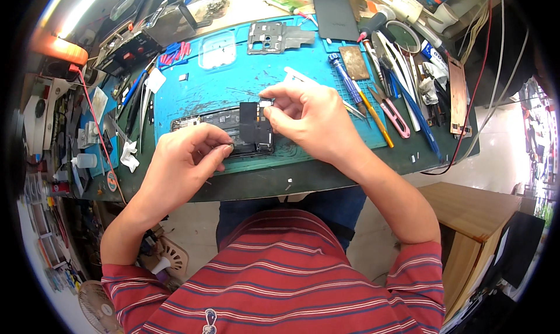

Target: The person uses a metal spudger to pry and adjust a small ribbon cable connector on a smartphone motherboard. They then place a battery into the device chassis and press it down to secure it.

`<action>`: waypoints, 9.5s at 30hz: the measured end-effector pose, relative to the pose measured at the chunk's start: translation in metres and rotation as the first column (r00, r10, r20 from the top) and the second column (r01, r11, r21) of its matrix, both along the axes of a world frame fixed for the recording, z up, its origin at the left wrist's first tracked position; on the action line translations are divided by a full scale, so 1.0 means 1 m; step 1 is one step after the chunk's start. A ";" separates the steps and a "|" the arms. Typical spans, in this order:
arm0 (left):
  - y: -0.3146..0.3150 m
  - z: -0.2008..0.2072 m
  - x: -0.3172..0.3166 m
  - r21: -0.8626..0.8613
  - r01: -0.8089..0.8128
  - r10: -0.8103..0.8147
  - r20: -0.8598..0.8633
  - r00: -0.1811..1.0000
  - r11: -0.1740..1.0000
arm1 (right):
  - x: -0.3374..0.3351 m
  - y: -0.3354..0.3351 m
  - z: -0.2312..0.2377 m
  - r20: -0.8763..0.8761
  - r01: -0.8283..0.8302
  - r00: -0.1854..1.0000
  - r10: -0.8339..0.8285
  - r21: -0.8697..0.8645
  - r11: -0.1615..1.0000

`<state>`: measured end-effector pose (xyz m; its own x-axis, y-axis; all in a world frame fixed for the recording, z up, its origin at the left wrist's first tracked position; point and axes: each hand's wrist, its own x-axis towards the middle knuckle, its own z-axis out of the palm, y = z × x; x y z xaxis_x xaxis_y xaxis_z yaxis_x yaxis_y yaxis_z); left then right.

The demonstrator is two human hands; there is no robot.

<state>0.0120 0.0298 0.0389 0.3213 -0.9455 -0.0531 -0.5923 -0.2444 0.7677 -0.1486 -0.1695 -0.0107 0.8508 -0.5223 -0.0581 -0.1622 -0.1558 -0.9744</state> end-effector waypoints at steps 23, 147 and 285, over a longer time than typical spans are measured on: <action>0.000 -0.011 -0.002 -0.094 0.049 -0.038 0.116 0.993 0.994 | 0.000 0.004 0.011 -0.084 -0.063 0.995 0.057 -0.075 0.995; 0.018 -0.043 0.005 -0.173 0.523 -0.261 0.713 0.651 0.835 | 0.003 -0.014 0.026 -0.117 -0.409 0.913 0.392 -0.263 0.874; 0.020 -0.049 0.002 -0.248 0.472 -0.207 0.662 0.720 0.846 | 0.006 0.006 0.028 -0.155 -0.158 0.976 0.154 -0.011 0.987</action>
